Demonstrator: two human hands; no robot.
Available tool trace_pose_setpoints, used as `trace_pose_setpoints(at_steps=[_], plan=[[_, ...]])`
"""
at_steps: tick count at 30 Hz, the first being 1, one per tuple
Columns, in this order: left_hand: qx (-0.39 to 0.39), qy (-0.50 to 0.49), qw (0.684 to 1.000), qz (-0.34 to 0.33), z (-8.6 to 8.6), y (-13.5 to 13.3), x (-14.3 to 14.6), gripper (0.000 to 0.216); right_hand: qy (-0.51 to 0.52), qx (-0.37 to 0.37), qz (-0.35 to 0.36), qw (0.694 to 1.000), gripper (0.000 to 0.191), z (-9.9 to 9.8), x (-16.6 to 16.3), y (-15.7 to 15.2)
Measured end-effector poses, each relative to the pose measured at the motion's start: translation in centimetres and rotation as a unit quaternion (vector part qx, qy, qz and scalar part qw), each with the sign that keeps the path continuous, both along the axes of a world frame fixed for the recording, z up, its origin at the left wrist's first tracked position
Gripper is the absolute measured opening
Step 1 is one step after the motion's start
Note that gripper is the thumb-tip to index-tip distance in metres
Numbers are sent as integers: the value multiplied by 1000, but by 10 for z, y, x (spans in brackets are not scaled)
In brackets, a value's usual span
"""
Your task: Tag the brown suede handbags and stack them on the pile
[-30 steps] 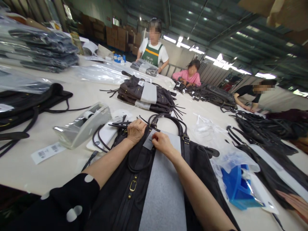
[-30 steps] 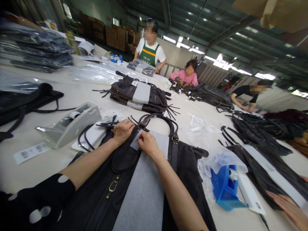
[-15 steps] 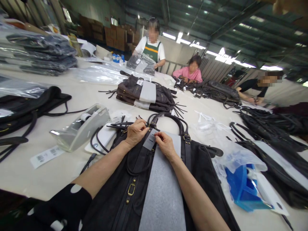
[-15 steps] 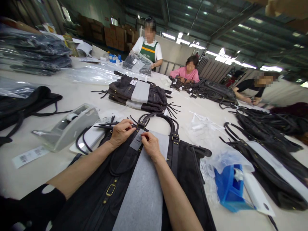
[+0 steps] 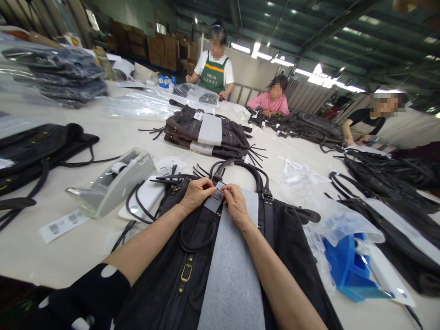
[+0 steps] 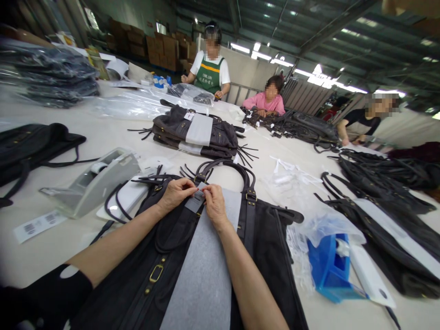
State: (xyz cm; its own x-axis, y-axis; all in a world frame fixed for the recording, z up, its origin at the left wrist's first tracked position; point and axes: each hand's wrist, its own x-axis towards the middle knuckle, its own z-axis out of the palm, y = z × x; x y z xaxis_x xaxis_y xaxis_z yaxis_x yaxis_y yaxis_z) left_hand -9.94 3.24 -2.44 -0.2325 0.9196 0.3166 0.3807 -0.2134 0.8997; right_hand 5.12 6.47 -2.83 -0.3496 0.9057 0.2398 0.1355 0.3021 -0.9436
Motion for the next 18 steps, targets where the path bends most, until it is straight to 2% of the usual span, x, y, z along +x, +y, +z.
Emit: trace_pose_setpoints(at_steps=[3,5,8,11,14,18], plan=[[-3,-63,998,14,1,1,1,13,38,-60,1,997,13,6,-4,-1],[-3,-72,997,19,3,1,0,12,75,-113,24,990,12,10,-7,-3],[-8,-54,998,13,4,1,-1,12,148,-211,75,963,15,13,-12,-6],[-5,-29,1000,3,3,1,-2,14,212,-280,47,935,18,12,-16,-5],[29,19,999,1,0,1,-1,15,251,-309,-2,917,18,9,-18,-1],[49,79,996,-12,-2,1,0,17,265,-313,-15,912,17,6,-19,2]])
